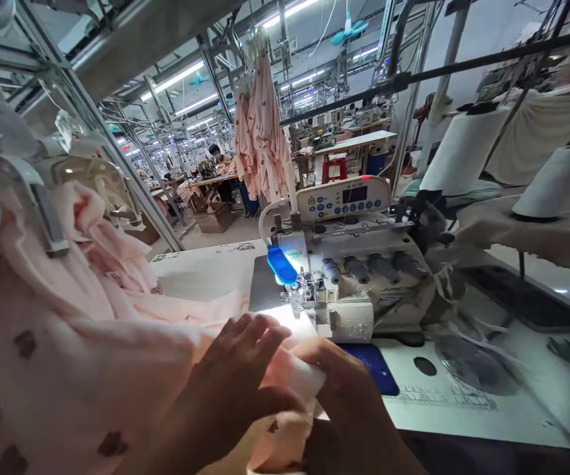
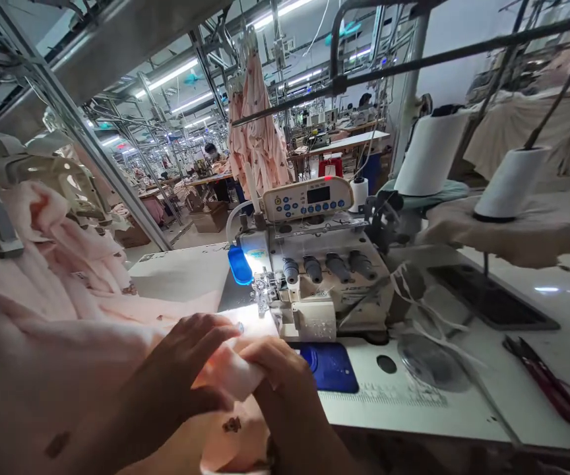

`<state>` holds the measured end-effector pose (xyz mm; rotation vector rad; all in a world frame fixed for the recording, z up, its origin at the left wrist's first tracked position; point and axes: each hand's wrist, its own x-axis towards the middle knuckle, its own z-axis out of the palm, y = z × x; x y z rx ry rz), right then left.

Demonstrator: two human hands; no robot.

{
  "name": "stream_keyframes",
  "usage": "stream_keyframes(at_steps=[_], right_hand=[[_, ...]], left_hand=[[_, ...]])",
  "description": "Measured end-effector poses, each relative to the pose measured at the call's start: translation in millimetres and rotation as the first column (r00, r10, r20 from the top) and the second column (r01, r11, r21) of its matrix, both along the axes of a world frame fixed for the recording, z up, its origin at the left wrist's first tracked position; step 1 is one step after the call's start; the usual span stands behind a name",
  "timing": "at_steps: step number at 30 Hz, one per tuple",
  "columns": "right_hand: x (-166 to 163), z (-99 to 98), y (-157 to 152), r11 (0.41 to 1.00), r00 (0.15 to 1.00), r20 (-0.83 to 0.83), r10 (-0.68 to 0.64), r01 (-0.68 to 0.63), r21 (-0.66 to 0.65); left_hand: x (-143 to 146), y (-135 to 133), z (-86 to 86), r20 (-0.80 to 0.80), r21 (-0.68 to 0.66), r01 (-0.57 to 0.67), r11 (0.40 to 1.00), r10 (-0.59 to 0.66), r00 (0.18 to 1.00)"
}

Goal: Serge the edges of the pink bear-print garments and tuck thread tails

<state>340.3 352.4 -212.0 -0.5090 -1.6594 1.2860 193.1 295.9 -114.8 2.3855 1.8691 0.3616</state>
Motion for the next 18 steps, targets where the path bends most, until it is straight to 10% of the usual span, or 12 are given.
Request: stream_keyframes(at_steps=[12,18], right_hand=[[-5.6,-27.4,1.3,0.902,0.995,-0.075,0.059,-0.085,-0.423],[-10.4,-18.2,29.4,0.941,0.932,0.264,-0.249,0.297,-0.161]], left_hand=[[7.7,12.7,-30.9,-0.120,0.122,-0.243,0.962,0.257,0.959],[4.8,53.2,-48.5,-0.071,0.044,-0.427,0.903,0.429,0.901]])
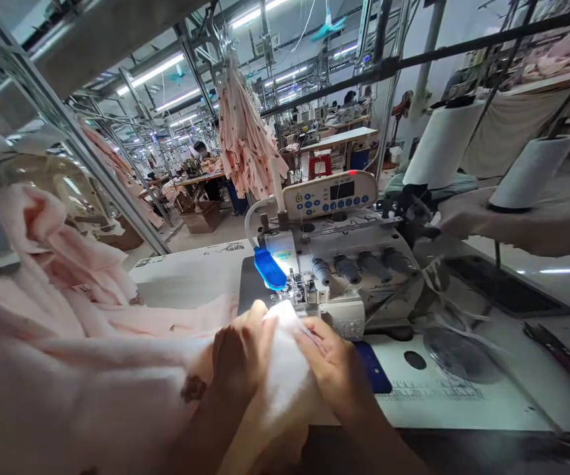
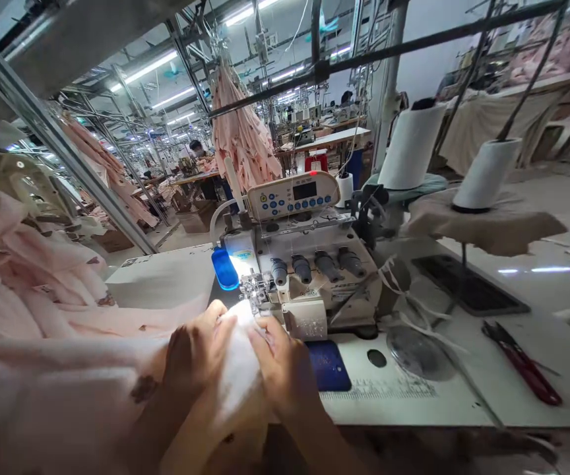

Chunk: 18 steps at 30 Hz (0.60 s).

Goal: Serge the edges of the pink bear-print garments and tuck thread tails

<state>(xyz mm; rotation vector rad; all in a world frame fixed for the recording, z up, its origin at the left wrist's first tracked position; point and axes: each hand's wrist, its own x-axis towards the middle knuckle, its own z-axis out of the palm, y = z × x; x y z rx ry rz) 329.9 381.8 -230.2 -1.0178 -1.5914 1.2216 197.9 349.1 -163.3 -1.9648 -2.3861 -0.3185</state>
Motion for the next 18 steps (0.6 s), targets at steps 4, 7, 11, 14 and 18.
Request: stream_keyframes(at_steps=[4,7,11,14,18], right_hand=[[-5.8,-10.5,4.7,0.995,0.999,0.045,0.007,-0.002,-0.104],[-5.0,-26.3,-10.1,0.980,0.986,-0.145,0.078,-0.102,-0.172],[1.7,-30.6,-26.3,0.982,0.979,-0.151,0.137,-0.154,-0.108],[6.0,-23.5,-23.6,0.985,0.985,-0.051,0.162,-0.165,-0.044],[4.2,-15.5,-8.5,0.989,0.992,-0.009,0.129,-0.129,-0.074]], left_hand=[[-13.7,16.9,0.5,0.031,-0.095,0.092,0.991,-0.089,0.995],[-22.3,12.9,3.0,0.075,-0.165,0.188,0.968,-0.177,0.981],[-24.6,0.8,0.7,-0.003,-0.165,0.286,0.944,-0.291,0.957],[-20.6,0.8,-4.2,-0.107,-0.167,0.249,0.954,-0.269,0.957],[-16.2,19.5,-5.9,-0.198,-0.146,0.247,0.958,-0.273,0.941]])
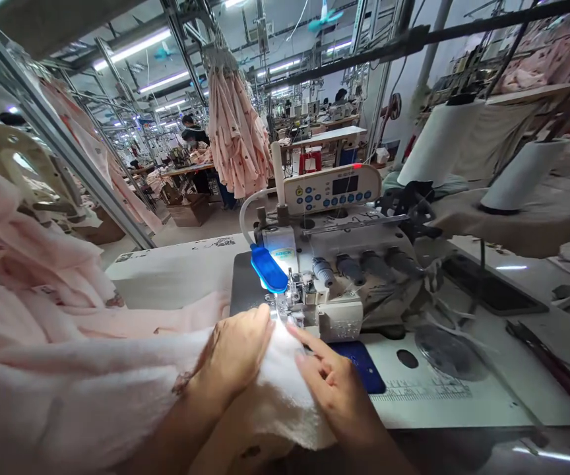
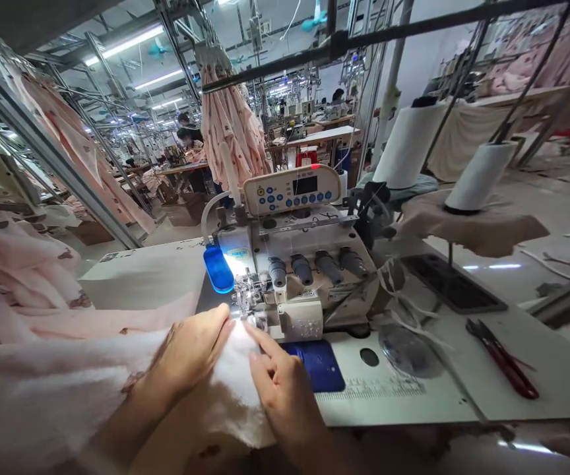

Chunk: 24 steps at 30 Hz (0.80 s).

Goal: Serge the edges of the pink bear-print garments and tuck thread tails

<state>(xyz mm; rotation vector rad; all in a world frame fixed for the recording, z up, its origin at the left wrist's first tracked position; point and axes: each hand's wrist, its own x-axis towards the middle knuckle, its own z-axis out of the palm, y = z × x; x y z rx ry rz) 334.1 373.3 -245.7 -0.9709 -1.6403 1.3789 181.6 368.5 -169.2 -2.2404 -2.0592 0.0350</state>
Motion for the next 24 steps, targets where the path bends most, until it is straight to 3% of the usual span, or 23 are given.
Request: stream_keyframes(at_steps=[4,6,8,10,11,13,14,16,18,20,21,24], right_hand=[[-6.9,4.3,11.2,0.997,0.997,-0.060,-0.050,0.046,-0.069],[-8.1,3.7,7.9,0.995,0.994,-0.086,-0.073,0.066,-0.078],[-6.8,-1.3,-3.2,0.995,0.991,-0.124,-0.052,0.041,-0.095],[-4.0,-10.9,-17.8,0.994,0.984,-0.174,-0.048,0.031,-0.101],[-2.4,-16.4,-23.8,0.995,0.981,-0.178,-0.078,0.065,-0.078],[0.1,-25.6,-29.4,0.975,0.966,-0.150,-0.212,0.219,0.026],[1.0,-28.2,-28.6,0.948,0.947,-0.132,-0.293,0.305,0.086],[2.3,-29.1,-22.8,0.939,0.946,-0.097,-0.309,0.319,0.127],[3.7,-26.6,-19.3,0.993,0.989,-0.086,-0.117,0.119,0.016],[6.6,-24.2,-24.9,0.989,0.992,-0.097,0.079,-0.091,-0.116],[8.8,-23.6,-31.0,0.980,0.988,-0.097,0.120,-0.134,-0.149],[17.2,-23.6,-53.3,0.986,0.994,-0.065,0.083,-0.092,-0.139]], left_hand=[[-3.7,15.4,4.6,0.017,0.030,-0.012,0.999,0.011,1.000],[-5.9,6.9,2.0,0.026,0.056,-0.005,0.998,0.003,1.000],[-4.9,-13.2,-9.9,0.049,0.155,0.105,0.982,-0.114,0.992],[0.4,-36.4,-31.6,0.082,0.373,0.279,0.885,-0.330,0.940],[4.3,-46.2,-44.6,0.059,0.564,0.353,0.746,-0.464,0.884],[12.9,-59.0,-68.3,0.148,0.751,0.244,0.614,-0.516,0.843],[16.9,-62.4,-76.9,0.196,0.793,0.194,0.578,-0.543,0.816],[22.9,-65.6,-85.4,0.291,0.795,0.132,0.592,-0.563,0.774],[25.3,-67.5,-84.8,0.335,0.778,0.106,0.620,-0.551,0.764],[24.9,-70.7,-80.7,0.340,0.781,0.087,0.619,-0.537,0.772],[24.3,-73.2,-78.8,0.337,0.781,0.080,0.619,-0.527,0.780],[23.4,-83.1,-75.7,0.297,0.763,0.125,0.634,-0.516,0.804]])
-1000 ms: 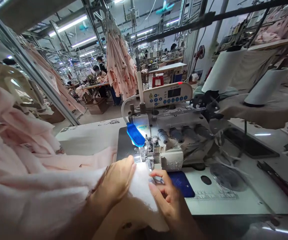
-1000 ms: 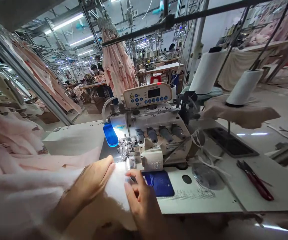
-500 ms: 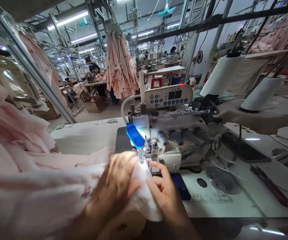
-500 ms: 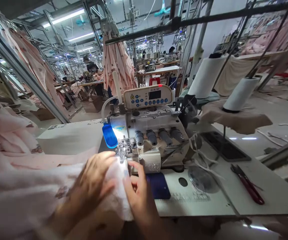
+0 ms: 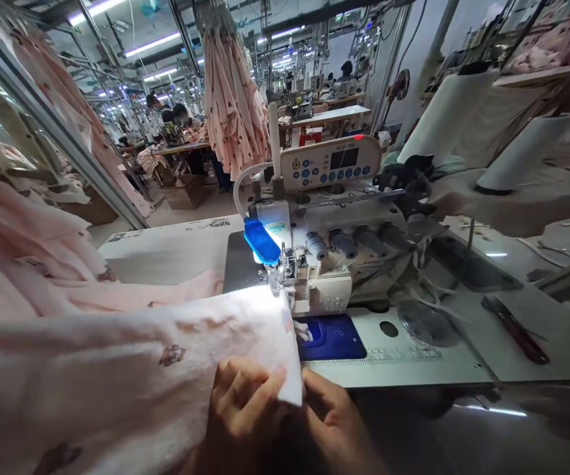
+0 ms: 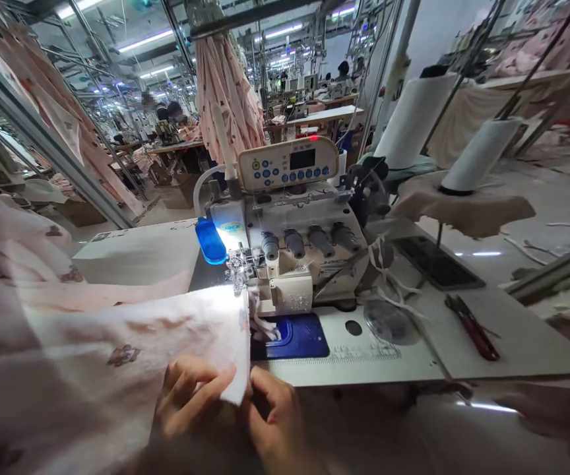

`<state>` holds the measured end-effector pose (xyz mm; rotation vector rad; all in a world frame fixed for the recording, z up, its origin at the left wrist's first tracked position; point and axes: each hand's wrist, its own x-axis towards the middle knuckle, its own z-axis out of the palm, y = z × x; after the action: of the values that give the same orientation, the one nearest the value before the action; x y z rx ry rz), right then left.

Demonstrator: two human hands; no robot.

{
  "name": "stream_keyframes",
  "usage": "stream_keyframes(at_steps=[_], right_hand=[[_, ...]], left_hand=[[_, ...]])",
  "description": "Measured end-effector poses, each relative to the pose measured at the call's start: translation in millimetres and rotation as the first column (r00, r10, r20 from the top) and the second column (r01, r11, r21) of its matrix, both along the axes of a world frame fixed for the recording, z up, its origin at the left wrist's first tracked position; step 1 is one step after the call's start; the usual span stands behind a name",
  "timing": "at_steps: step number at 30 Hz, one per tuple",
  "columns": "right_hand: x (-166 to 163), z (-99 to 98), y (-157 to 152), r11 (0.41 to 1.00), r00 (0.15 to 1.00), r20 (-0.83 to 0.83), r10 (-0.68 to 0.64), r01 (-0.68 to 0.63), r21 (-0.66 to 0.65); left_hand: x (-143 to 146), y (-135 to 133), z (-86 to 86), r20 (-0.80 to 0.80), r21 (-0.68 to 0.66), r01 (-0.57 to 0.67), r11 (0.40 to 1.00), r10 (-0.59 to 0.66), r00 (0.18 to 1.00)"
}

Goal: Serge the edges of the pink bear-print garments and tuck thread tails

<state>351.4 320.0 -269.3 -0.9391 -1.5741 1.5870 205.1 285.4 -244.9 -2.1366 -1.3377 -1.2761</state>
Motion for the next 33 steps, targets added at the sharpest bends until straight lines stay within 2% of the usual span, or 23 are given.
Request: stream_keyframes(at_steps=[2,5,7,8,9,11,13,14,16,17,18,19,22,25,29,33], right_hand=[[5.7,0.9,-10.2,1.000,0.999,0.023,-0.023,0.023,0.005],[12.8,6.8,-14.8,0.999,0.998,0.051,-0.021,0.023,-0.038],[17.0,11.7,-14.4,0.997,0.999,0.031,0.008,-0.006,-0.081],[19.1,13.5,-13.9,0.997,1.000,0.013,0.021,-0.020,-0.076],[21.1,14.5,-13.4,1.000,1.000,0.009,0.020,-0.020,-0.021],[25.2,14.5,-11.3,0.984,0.999,0.035,-0.028,0.021,0.177],[28.4,13.7,-6.8,0.901,0.984,0.083,-0.159,0.111,0.419],[29.6,13.8,-3.4,0.825,0.969,0.099,-0.228,0.139,0.547],[30.9,15.9,4.6,0.624,0.960,0.076,-0.269,0.114,0.773],[31.1,17.8,8.5,0.518,0.964,0.065,-0.256,0.080,0.852],[31.1,19.8,12.0,0.446,0.972,0.064,-0.228,0.046,0.894],[30.9,21.6,14.8,0.426,0.978,0.067,-0.197,0.024,0.904],[28.9,23.1,19.7,0.454,0.970,0.065,-0.235,0.051,0.889],[23.7,17.8,24.2,0.404,0.960,0.005,-0.279,0.113,0.908],[12.3,10.0,35.4,0.358,0.948,-0.060,-0.313,0.176,0.917],[3.1,13.0,47.6,0.310,0.940,-0.140,-0.311,0.240,0.920]], left_hand=[[1.8,-7.0,1.6,-0.018,-0.045,0.007,0.999,-0.008,1.000],[6.8,-14.3,4.8,0.079,-0.125,0.041,0.991,-0.031,0.996],[8.8,-15.9,6.2,0.088,-0.098,0.050,0.994,-0.041,0.995],[8.8,-15.7,6.4,0.044,-0.058,0.040,0.998,-0.037,0.998],[8.2,-15.2,6.3,-0.024,-0.010,0.018,1.000,-0.018,1.000],[5.9,-13.4,5.7,-0.175,0.081,-0.029,0.996,0.043,0.984],[4.1,-11.4,5.1,-0.256,0.131,-0.057,0.990,0.089,0.963],[3.9,-10.5,4.8,-0.273,0.141,-0.063,0.988,0.100,0.957],[4.9,-8.5,3.6,-0.285,0.124,-0.052,0.991,0.085,0.955],[5.5,-7.3,2.6,-0.264,0.121,-0.049,0.991,0.079,0.961],[5.9,-5.7,1.1,-0.235,0.124,-0.052,0.991,0.081,0.969],[5.8,-3.7,-0.5,-0.209,0.119,-0.063,0.991,0.087,0.974],[1.3,3.6,-4.3,-0.209,0.097,-0.095,0.991,0.114,0.971],[-6.5,11.1,-2.3,-0.304,0.092,-0.070,0.993,0.095,0.948],[-14.8,20.8,6.6,-0.342,0.055,-0.055,0.997,0.071,0.937],[-22.0,29.2,17.4,-0.404,0.005,-0.077,0.997,0.072,0.912]])
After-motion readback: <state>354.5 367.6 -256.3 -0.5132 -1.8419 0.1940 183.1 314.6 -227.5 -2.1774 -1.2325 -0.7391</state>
